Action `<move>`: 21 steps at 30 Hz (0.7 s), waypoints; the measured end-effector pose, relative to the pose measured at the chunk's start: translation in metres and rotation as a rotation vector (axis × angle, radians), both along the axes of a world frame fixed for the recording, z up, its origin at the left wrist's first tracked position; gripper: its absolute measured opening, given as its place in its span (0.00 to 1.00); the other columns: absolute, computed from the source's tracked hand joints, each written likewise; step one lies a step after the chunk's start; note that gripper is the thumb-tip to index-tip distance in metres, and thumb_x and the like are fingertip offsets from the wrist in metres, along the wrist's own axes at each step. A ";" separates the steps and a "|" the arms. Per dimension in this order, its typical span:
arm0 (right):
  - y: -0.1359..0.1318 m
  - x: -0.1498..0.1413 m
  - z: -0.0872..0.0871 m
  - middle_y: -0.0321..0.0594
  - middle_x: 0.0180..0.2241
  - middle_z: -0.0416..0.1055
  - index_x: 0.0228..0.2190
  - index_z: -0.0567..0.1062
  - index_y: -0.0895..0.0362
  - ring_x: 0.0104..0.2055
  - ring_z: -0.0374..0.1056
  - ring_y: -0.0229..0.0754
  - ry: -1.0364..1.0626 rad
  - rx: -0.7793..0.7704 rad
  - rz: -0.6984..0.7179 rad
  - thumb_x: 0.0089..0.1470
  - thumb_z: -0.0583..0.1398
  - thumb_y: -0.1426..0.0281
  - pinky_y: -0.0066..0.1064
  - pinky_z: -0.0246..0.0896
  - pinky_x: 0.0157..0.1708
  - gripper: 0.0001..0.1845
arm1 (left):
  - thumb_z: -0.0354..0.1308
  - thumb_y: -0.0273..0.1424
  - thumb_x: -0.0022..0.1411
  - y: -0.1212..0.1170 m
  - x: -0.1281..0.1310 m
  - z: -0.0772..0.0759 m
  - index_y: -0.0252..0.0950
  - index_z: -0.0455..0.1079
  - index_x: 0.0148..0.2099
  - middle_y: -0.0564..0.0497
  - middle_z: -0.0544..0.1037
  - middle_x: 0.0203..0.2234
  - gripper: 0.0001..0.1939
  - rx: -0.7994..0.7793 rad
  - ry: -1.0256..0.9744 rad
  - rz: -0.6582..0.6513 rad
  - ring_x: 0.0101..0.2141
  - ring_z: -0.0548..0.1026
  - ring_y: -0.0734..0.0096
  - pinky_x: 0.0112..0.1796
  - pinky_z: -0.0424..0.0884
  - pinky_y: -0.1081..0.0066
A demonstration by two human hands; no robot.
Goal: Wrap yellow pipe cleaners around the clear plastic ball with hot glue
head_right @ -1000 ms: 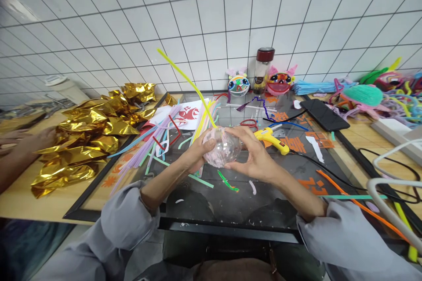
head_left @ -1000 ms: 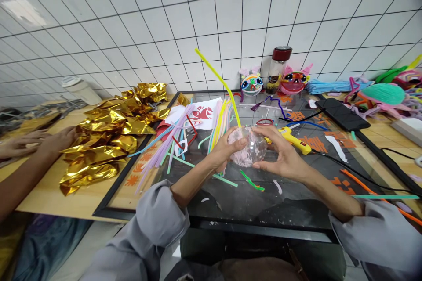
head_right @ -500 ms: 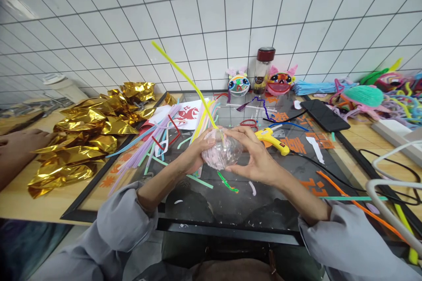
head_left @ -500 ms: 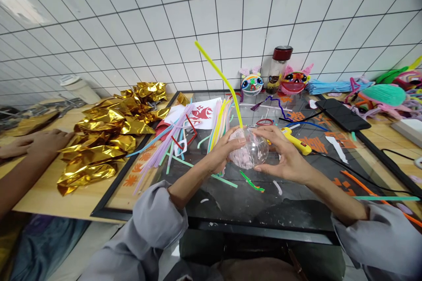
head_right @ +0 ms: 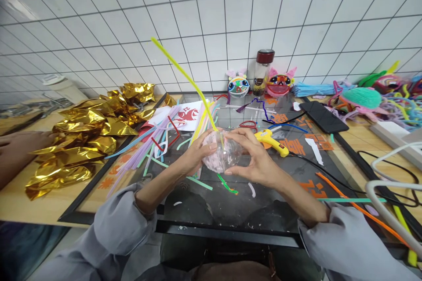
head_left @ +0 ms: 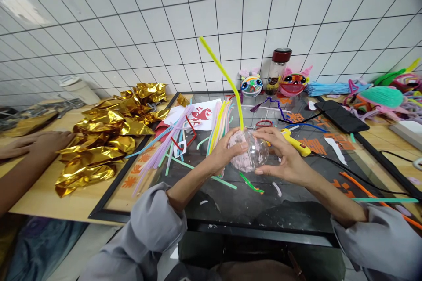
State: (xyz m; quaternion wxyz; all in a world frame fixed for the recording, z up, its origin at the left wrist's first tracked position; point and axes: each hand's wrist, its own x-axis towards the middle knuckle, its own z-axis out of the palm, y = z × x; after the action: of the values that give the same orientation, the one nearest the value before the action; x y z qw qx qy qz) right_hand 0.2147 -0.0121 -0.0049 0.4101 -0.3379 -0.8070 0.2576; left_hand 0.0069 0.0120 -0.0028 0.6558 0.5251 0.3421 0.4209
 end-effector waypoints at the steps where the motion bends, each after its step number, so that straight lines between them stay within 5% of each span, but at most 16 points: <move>1: 0.000 0.000 0.000 0.46 0.55 0.60 0.59 0.66 0.43 0.59 0.60 0.52 0.011 -0.012 -0.005 0.49 0.70 0.58 0.38 0.73 0.45 0.38 | 0.69 0.45 0.48 0.000 0.000 0.000 0.36 0.66 0.58 0.43 0.75 0.50 0.37 0.019 0.015 0.008 0.47 0.73 0.58 0.45 0.69 0.66; 9: -0.002 -0.002 -0.002 0.43 0.54 0.60 0.58 0.67 0.39 0.58 0.60 0.49 0.069 -0.042 -0.002 0.50 0.70 0.62 0.35 0.72 0.44 0.35 | 0.66 0.44 0.53 0.003 -0.002 -0.008 0.36 0.66 0.59 0.43 0.74 0.54 0.35 0.113 0.065 0.027 0.52 0.72 0.53 0.51 0.69 0.63; 21: 0.000 -0.002 -0.004 0.43 0.54 0.61 0.57 0.69 0.39 0.59 0.60 0.50 0.090 -0.067 -0.007 0.48 0.71 0.62 0.35 0.73 0.43 0.35 | 0.67 0.45 0.51 0.002 0.000 -0.006 0.37 0.66 0.59 0.43 0.75 0.53 0.35 0.031 -0.022 -0.002 0.56 0.71 0.51 0.54 0.67 0.60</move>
State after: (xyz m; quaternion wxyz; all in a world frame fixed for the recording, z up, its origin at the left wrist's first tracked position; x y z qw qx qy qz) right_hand 0.2128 -0.0123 -0.0084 0.4354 -0.3423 -0.7776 0.2978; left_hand 0.0067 0.0139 -0.0086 0.6517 0.5310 0.3279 0.4310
